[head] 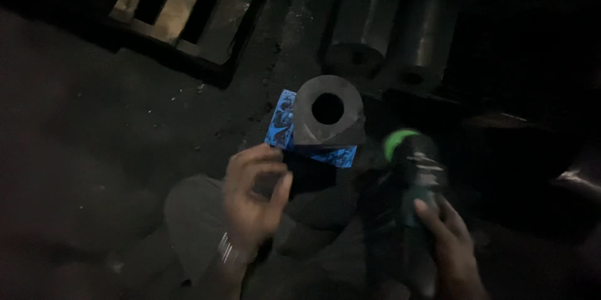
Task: Using an angle grinder to sand and smooth the edges of a black plastic component.
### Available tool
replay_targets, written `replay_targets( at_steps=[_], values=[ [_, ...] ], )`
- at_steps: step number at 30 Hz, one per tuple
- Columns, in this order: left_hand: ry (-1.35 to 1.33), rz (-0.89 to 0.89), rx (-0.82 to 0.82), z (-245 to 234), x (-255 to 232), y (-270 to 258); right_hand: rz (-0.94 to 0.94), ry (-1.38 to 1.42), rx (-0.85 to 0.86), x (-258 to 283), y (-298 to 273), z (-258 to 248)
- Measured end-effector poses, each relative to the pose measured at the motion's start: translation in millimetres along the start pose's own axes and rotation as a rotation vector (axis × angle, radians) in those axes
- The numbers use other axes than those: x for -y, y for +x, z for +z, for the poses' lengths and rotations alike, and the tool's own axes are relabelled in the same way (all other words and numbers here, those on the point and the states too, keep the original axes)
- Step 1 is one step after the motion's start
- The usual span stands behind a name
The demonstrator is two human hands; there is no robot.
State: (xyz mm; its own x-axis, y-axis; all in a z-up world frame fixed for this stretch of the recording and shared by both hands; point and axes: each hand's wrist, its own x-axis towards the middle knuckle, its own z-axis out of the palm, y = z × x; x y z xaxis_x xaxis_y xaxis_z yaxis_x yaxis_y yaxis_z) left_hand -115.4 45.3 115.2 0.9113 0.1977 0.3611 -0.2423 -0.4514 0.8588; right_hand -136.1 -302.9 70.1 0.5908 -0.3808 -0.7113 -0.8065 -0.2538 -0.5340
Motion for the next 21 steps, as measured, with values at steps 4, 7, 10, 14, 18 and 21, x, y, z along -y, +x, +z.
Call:
replay_targets(
  at_steps=[4, 7, 10, 14, 18, 21],
  values=[
    [-0.168, 0.366, 0.206, -39, -45, -41, 0.160, 0.001, -0.132, 0, -23, -14],
    [-0.119, 0.312, 0.198, -45, -45, -79, 0.092, 0.082, -0.227, -66, 4, -44],
    [-0.058, 0.216, 0.190, -34, -58, -133, -0.678, -0.725, -0.164, -170, 58, -78],
    [0.000, 0.091, 0.174, -12, -66, -180, -0.562, -0.495, -0.160, -137, 43, -55],
    [0.040, -0.041, 0.156, 2, -59, -208, -0.460, -0.334, -0.218, -137, 34, -56],
    [0.076, -0.141, 0.131, 2, -36, -210, -0.561, -0.405, -0.147, -109, 27, -42]
  ],
)
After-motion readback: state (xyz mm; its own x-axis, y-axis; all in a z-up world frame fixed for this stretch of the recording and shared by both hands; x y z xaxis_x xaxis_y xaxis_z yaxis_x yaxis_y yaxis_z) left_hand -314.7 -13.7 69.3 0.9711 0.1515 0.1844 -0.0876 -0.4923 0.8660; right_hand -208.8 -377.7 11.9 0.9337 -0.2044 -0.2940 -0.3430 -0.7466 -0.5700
